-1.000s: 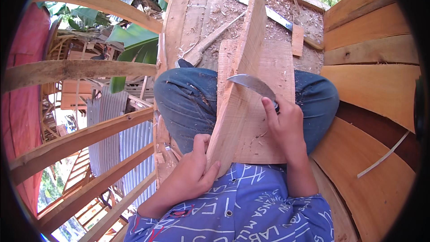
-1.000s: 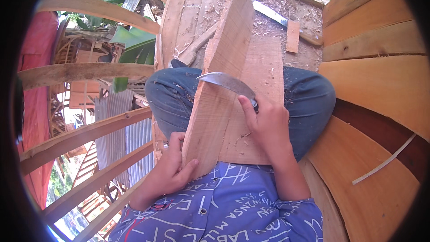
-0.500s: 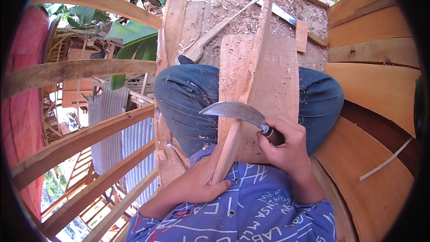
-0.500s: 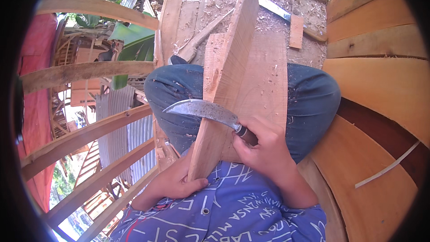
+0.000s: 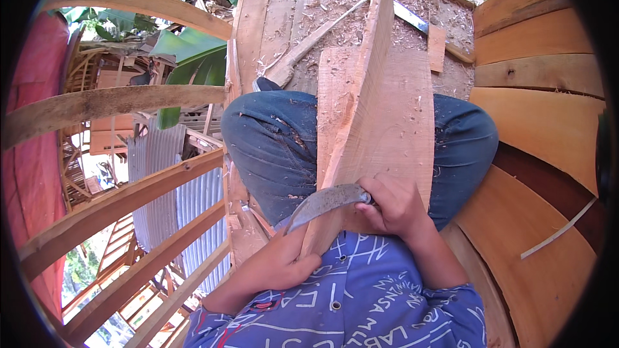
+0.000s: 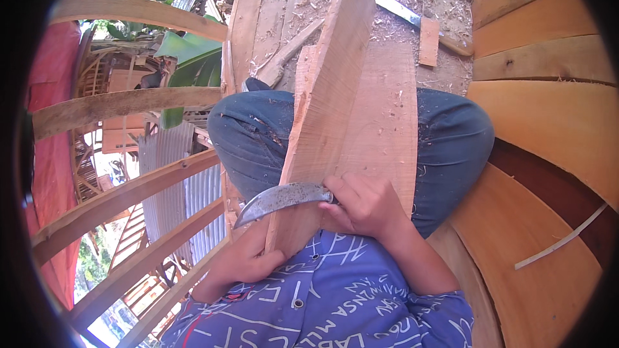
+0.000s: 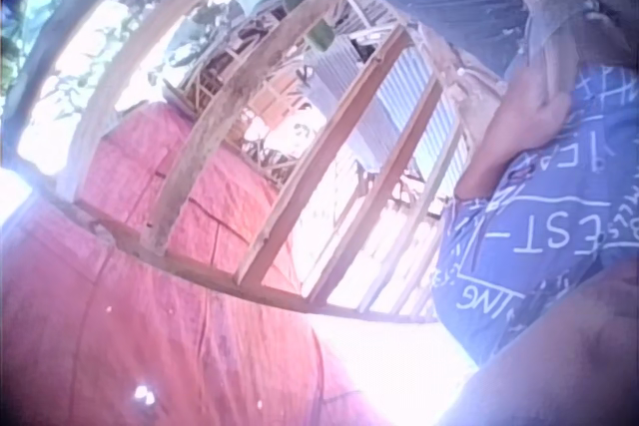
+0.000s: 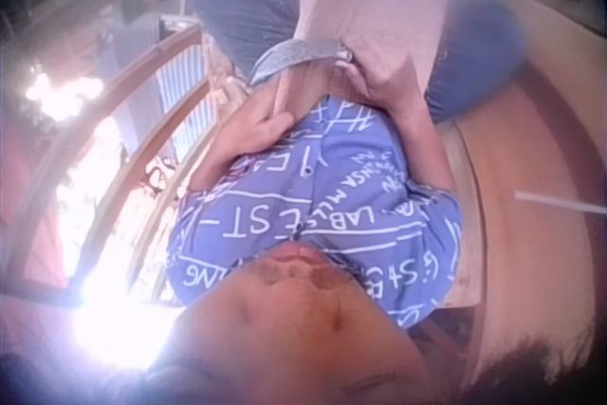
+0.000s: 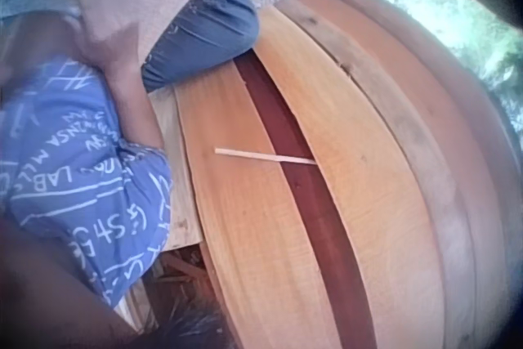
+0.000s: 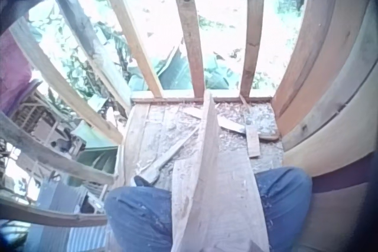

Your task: The person sits cross-legged and uses a curved knife to shave and shape a rectangular piece of wood held between their legs. They repeatedly scrape the surface and edges to remove thin shavings, refining the wood's shape.

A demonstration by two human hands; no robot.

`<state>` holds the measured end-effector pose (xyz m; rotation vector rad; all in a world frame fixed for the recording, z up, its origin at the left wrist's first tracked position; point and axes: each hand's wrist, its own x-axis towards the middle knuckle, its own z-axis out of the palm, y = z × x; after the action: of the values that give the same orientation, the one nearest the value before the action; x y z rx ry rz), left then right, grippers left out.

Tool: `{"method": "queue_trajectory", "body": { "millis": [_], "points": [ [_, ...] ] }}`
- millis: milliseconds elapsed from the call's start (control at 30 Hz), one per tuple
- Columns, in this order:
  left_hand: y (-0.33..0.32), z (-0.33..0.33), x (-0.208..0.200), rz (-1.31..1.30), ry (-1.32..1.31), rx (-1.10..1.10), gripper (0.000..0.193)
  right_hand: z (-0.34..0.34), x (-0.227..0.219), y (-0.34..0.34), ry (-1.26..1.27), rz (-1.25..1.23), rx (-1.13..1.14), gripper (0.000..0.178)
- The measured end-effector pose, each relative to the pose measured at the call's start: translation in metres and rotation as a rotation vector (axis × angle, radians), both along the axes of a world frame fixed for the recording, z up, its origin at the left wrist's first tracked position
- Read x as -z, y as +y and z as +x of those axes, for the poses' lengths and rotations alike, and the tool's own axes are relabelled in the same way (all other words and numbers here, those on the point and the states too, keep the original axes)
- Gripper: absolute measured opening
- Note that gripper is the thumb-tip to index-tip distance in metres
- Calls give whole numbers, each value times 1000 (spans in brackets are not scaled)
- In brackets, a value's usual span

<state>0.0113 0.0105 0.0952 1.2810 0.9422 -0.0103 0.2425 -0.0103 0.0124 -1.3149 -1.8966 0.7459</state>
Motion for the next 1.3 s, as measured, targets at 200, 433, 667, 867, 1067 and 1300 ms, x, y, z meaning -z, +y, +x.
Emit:
{"method": "queue_trajectory", "body": {
  "millis": [200,433,667,867,1067,1300],
  "points": [
    [0,5,-3,-105,13,-87,86,4,2,11,-59,23,137,26],
    [4,5,-7,-3,76,-12,85,10,10,25,-26,-90,479,28],
    [-1,1,-3,-112,44,-87,79,13,6,29,-70,-56,379,28],
    [1,-4,2,105,44,56,81,7,-1,18,-73,122,58,22],
    [7,0,-11,60,109,16,81,11,6,23,17,12,190,25],
    [18,9,-29,-78,150,-117,80,-4,5,23,34,-31,262,25]
  ]
}}
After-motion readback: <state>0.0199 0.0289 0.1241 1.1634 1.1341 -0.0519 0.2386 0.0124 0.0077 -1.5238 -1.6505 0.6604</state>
